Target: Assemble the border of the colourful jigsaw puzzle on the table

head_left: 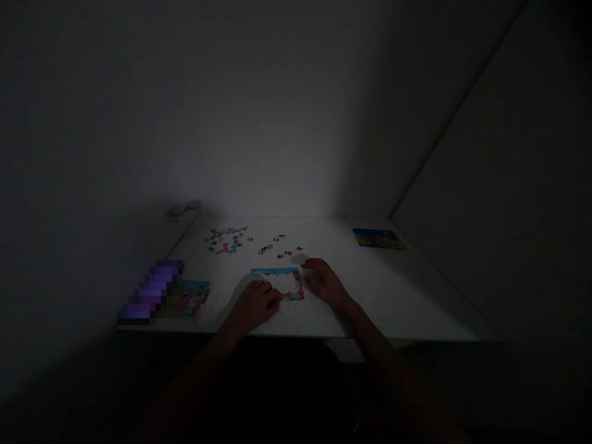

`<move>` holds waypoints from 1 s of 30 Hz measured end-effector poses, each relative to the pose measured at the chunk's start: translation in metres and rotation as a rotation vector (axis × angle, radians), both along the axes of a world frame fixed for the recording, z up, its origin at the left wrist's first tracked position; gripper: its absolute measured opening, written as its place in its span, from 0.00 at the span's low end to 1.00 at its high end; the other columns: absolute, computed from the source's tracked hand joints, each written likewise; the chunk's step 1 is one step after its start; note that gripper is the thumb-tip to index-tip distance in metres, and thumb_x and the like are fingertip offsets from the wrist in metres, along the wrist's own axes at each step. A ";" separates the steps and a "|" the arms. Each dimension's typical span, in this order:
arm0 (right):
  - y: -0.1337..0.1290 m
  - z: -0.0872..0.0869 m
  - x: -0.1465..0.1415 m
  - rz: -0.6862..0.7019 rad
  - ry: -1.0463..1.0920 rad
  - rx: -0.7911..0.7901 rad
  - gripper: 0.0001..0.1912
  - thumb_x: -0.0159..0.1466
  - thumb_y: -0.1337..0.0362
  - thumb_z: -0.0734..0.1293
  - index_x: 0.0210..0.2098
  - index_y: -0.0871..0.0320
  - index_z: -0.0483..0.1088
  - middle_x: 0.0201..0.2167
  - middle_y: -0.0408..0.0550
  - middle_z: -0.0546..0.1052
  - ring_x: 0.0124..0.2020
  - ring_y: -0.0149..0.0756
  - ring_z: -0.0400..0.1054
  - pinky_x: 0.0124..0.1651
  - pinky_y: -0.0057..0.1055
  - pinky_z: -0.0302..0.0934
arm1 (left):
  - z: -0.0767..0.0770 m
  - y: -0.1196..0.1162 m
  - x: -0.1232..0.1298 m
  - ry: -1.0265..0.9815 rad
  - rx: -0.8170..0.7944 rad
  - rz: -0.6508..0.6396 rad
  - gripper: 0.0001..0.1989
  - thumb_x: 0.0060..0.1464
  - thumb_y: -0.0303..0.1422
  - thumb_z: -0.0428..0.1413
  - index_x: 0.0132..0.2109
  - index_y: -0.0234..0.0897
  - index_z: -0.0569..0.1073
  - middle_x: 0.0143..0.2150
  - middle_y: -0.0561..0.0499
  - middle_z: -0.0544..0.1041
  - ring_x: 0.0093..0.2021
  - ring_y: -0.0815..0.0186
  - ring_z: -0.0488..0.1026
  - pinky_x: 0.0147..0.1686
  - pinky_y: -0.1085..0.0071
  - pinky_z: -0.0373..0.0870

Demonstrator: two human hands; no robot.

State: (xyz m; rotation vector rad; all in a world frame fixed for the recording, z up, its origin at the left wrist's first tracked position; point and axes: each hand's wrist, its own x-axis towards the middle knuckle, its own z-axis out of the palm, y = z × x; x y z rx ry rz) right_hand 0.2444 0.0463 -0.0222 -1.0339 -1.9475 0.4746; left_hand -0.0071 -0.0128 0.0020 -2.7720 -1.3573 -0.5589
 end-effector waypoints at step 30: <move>-0.070 0.018 -0.021 0.085 -0.437 0.106 0.18 0.64 0.62 0.66 0.53 0.52 0.72 0.50 0.55 0.74 0.53 0.45 0.68 0.55 0.46 0.63 | -0.003 0.001 -0.007 -0.191 -0.043 -0.048 0.13 0.57 0.24 0.53 0.46 0.40 0.78 0.40 0.48 0.76 0.43 0.63 0.73 0.48 0.64 0.68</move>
